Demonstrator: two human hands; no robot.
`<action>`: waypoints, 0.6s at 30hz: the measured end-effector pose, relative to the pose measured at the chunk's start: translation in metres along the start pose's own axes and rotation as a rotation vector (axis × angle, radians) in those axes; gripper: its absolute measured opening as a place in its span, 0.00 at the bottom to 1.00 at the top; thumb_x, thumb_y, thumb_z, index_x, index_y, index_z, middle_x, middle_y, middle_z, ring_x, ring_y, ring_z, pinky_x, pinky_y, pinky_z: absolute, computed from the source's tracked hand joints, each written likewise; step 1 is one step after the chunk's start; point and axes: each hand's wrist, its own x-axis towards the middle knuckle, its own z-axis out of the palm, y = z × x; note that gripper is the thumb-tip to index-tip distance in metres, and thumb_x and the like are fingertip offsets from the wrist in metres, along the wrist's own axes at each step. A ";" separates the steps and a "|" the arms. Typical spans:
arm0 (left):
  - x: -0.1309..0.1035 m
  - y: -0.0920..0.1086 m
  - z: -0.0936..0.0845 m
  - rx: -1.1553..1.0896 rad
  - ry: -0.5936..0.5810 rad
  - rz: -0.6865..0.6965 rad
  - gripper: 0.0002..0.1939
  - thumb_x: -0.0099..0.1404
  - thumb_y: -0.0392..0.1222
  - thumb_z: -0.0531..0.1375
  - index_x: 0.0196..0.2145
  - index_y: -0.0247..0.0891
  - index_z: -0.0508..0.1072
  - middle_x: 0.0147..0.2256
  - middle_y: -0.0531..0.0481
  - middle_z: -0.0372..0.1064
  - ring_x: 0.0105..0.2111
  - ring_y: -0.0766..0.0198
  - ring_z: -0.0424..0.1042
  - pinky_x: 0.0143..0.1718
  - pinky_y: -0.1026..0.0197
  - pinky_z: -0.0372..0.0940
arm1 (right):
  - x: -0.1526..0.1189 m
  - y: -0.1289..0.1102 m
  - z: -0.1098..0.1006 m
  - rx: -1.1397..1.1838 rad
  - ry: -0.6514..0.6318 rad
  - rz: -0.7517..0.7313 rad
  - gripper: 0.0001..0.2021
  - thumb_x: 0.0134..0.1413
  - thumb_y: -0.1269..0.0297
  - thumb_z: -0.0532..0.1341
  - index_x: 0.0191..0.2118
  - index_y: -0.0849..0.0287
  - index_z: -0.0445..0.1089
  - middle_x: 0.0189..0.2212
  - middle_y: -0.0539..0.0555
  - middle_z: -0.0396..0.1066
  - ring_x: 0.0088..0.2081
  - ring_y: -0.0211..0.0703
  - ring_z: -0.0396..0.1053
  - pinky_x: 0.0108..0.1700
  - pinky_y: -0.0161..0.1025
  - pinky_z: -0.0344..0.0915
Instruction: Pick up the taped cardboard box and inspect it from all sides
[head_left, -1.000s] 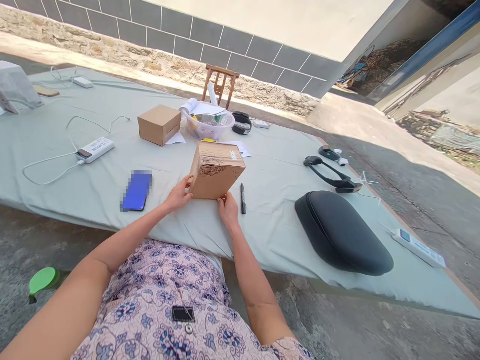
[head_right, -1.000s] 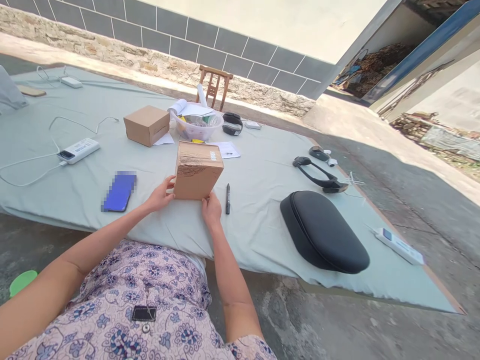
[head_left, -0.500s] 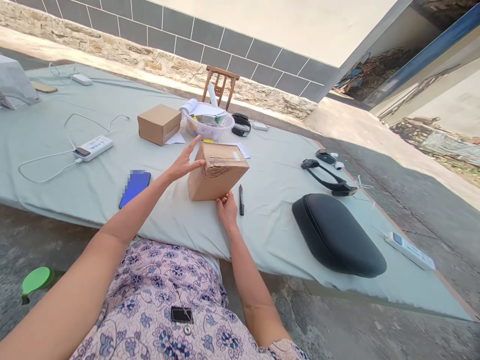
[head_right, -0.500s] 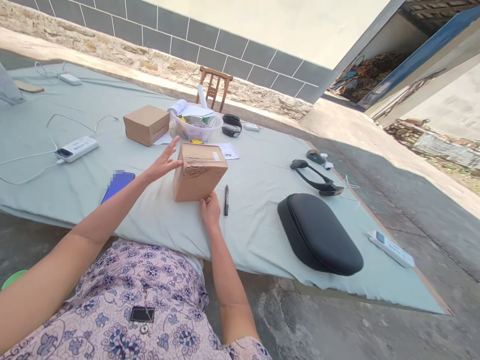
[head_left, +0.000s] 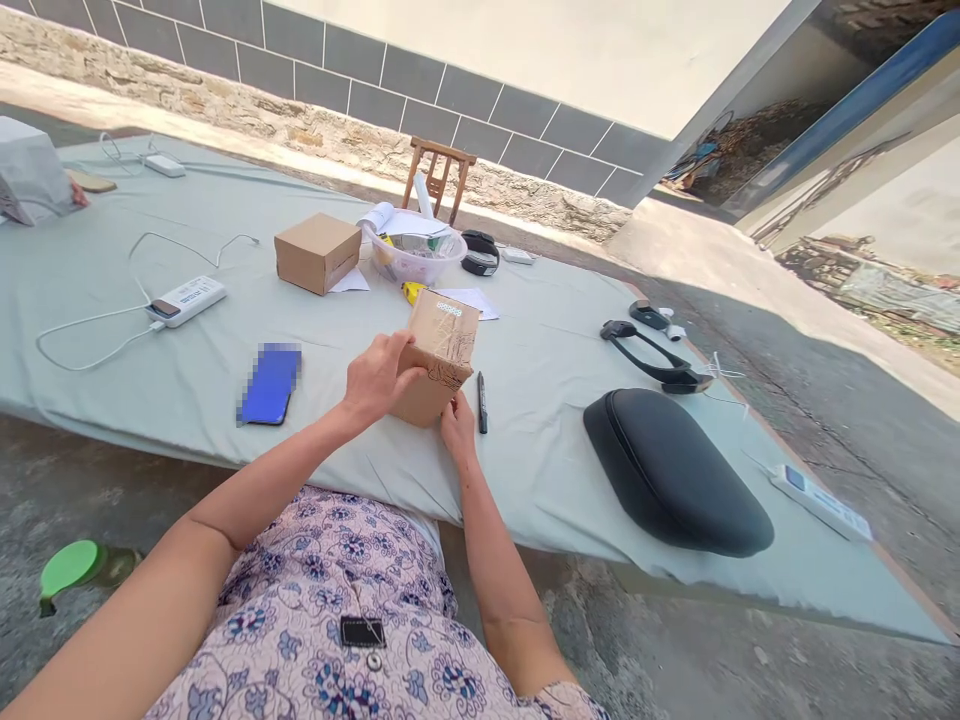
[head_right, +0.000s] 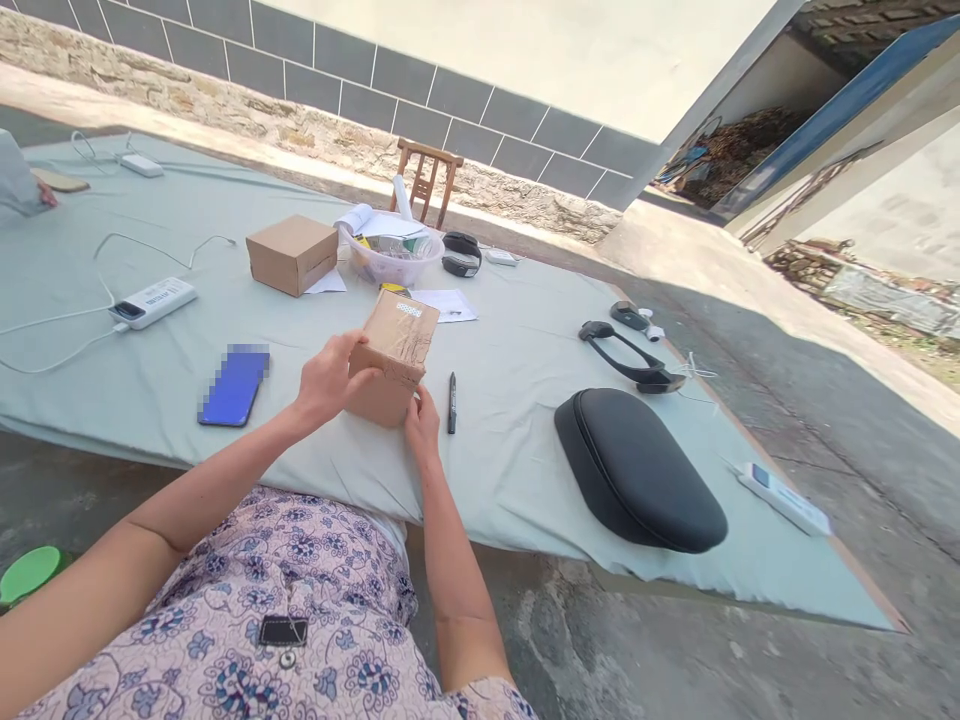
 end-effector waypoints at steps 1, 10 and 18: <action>-0.006 0.003 0.002 0.038 0.022 0.008 0.21 0.63 0.49 0.63 0.52 0.48 0.66 0.48 0.47 0.69 0.44 0.55 0.72 0.39 0.58 0.67 | -0.002 -0.002 0.000 0.033 -0.016 0.011 0.25 0.64 0.52 0.47 0.58 0.59 0.67 0.52 0.61 0.74 0.51 0.49 0.72 0.52 0.49 0.71; -0.001 0.006 0.000 -0.159 -0.037 0.104 0.18 0.61 0.40 0.62 0.48 0.44 0.62 0.70 0.43 0.48 0.63 0.48 0.61 0.46 0.51 0.69 | -0.025 -0.027 -0.003 0.276 -0.137 -0.007 0.31 0.60 0.46 0.56 0.63 0.58 0.62 0.60 0.61 0.69 0.59 0.52 0.69 0.57 0.49 0.70; 0.002 -0.001 0.000 -0.130 -0.050 0.160 0.22 0.63 0.44 0.61 0.54 0.46 0.62 0.70 0.46 0.51 0.57 0.52 0.69 0.44 0.56 0.69 | -0.028 -0.024 -0.007 0.014 -0.145 0.005 0.33 0.50 0.59 0.66 0.63 0.55 0.63 0.48 0.58 0.78 0.46 0.56 0.75 0.51 0.55 0.71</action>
